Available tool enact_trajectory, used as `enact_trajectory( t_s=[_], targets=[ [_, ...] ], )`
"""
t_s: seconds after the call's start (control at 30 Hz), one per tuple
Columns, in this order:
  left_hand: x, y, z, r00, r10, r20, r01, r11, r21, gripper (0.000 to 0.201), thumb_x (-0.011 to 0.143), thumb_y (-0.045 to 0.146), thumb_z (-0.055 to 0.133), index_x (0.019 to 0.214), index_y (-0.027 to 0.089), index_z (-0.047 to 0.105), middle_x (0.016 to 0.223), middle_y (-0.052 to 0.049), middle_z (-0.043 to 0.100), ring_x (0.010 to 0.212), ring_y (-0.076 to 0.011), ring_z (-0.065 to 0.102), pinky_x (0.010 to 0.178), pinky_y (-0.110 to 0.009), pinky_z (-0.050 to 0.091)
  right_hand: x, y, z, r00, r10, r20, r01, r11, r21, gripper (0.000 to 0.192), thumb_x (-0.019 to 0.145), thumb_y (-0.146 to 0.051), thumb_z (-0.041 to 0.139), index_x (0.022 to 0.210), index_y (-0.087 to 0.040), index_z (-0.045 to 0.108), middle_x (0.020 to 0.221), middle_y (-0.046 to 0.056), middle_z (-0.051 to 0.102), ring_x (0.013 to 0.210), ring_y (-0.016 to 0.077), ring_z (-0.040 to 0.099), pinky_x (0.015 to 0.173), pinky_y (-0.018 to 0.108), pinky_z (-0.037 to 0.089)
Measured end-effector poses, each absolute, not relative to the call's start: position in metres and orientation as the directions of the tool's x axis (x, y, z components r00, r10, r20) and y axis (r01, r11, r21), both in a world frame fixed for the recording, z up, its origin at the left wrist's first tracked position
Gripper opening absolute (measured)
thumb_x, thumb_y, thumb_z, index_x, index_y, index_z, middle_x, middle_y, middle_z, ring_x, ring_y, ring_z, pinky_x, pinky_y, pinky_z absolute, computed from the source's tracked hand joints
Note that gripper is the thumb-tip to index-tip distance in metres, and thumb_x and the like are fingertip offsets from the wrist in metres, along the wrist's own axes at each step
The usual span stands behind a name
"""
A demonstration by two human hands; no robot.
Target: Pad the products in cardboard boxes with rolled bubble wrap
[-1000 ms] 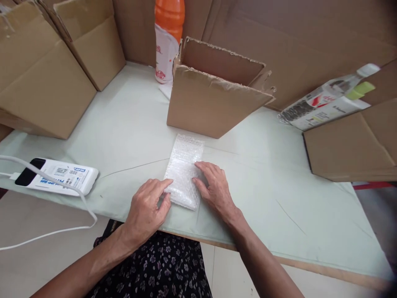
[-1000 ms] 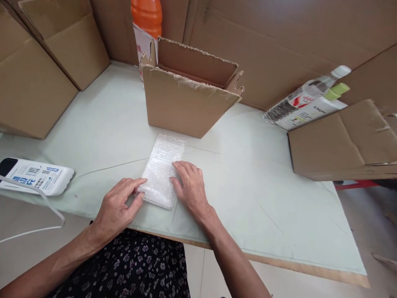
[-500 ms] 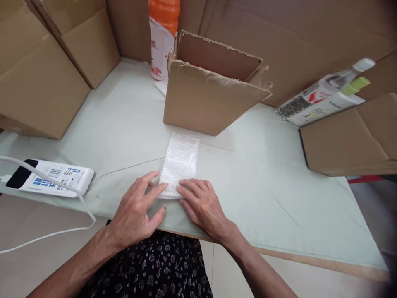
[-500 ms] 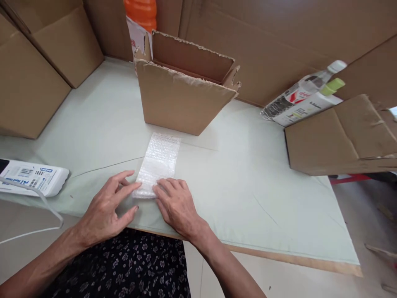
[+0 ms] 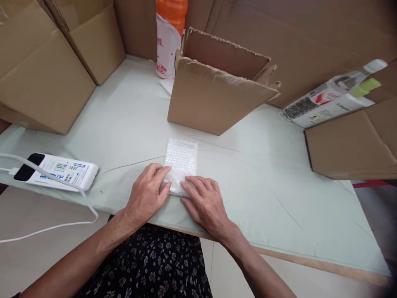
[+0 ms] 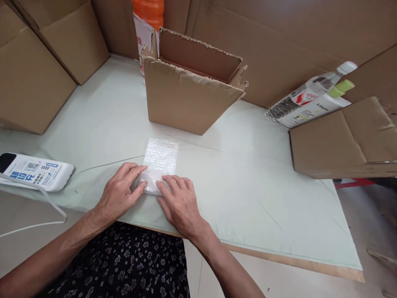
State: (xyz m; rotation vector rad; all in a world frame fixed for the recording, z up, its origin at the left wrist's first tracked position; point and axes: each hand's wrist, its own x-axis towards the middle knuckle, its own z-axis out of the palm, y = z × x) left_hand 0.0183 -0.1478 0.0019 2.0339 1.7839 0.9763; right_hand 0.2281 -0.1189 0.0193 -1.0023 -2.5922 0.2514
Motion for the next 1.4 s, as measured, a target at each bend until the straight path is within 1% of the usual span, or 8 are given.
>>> enact_trajectory(
  t_s=[0.23,0.53,0.7,0.9,1.0,1.1,1.27,1.4],
  targets=[
    [0.011,-0.172,0.013,0.176,0.930,0.321,0.661,-0.354,0.662,0.027,0.094,0.012,0.056,0.119,0.019,0.063,0.102,-0.007,0.071,0.101,-0.0229,0.060,0.088,-0.040,0.052,0.228,-0.114,0.029,-0.671,0.741,0.016,0.583,0.542,-0.605,0.029,0.103,-0.026,0.048,0.128,-0.025,0.064,0.110,0.003,0.077,0.093,0.0198,0.070,0.085,0.038,0.054],
    [0.012,-0.142,0.004,-0.005,0.973,0.232,0.735,-0.154,0.661,0.028,0.095,0.025,0.057,0.120,0.015,0.065,0.105,-0.011,0.069,0.096,-0.0253,0.063,0.086,-0.045,0.055,0.217,-0.119,0.027,-0.704,0.678,0.211,0.641,0.735,-0.223,0.027,0.097,-0.024,0.057,0.121,-0.017,0.065,0.121,0.015,0.070,0.104,0.0298,0.063,0.084,0.046,0.049],
    [0.014,-0.160,0.004,-0.233,0.972,-0.037,0.256,0.098,0.962,0.062,0.091,0.035,0.064,0.146,0.018,0.042,0.132,-0.016,0.063,0.110,-0.0244,0.068,0.089,-0.040,0.059,0.213,-0.101,0.016,-0.509,0.843,0.171,0.644,0.505,-0.574,0.025,0.099,-0.026,0.054,0.121,-0.021,0.066,0.115,0.009,0.075,0.099,0.0246,0.070,0.086,0.041,0.055],
    [0.031,-0.160,0.013,-0.079,0.964,-0.254,-0.162,0.239,0.957,0.072,0.091,0.027,0.059,0.155,0.016,0.027,0.122,-0.014,0.071,0.106,-0.0229,0.072,0.091,-0.038,0.061,0.221,-0.107,0.024,-0.518,0.848,0.114,0.497,0.407,-0.767,0.033,0.093,-0.035,0.064,0.124,-0.025,0.067,0.129,0.010,0.069,0.121,0.0267,0.064,0.102,0.047,0.052],
    [0.042,-0.153,0.021,-0.012,0.987,-0.160,-0.040,0.159,0.986,0.064,0.091,0.023,0.058,0.151,0.019,0.037,0.121,-0.012,0.071,0.102,-0.0218,0.073,0.088,-0.035,0.062,0.232,-0.102,0.030,-0.531,0.843,0.082,0.472,0.375,-0.797,0.059,0.088,-0.043,0.072,0.141,-0.023,0.056,0.144,0.014,0.060,0.125,0.0283,0.062,0.102,0.045,0.053],
    [0.052,-0.137,0.038,-0.019,0.995,0.099,0.253,-0.091,0.963,0.055,0.090,0.022,0.060,0.144,0.021,0.047,0.123,-0.011,0.070,0.107,-0.0227,0.071,0.091,-0.036,0.061,0.243,-0.093,0.037,-0.528,0.849,0.026,0.435,0.297,-0.850,0.034,0.092,-0.038,0.066,0.122,-0.021,0.067,0.114,0.007,0.075,0.096,0.0211,0.071,0.084,0.033,0.058],
    [0.059,-0.057,0.092,-0.036,0.716,0.697,0.712,-0.471,0.521,0.052,0.093,0.017,0.056,0.144,0.019,0.046,0.140,-0.014,0.059,0.138,-0.0307,0.051,0.115,-0.052,0.042,0.262,-0.081,0.048,-0.364,0.922,0.132,0.492,0.310,-0.813,0.012,0.091,-0.032,0.065,0.094,-0.022,0.070,0.089,0.003,0.074,0.081,0.0188,0.069,0.075,0.028,0.056],
    [0.054,0.014,0.114,-0.049,0.641,0.766,0.850,-0.376,0.370,0.047,0.085,0.007,0.054,0.131,0.016,0.058,0.133,-0.013,0.061,0.144,-0.0360,0.042,0.119,-0.059,0.030,0.278,-0.080,0.057,-0.401,0.891,0.213,0.529,0.415,-0.740,0.010,0.093,-0.031,0.064,0.088,-0.023,0.069,0.088,0.003,0.072,0.079,0.0182,0.068,0.072,0.028,0.056]
  ],
)
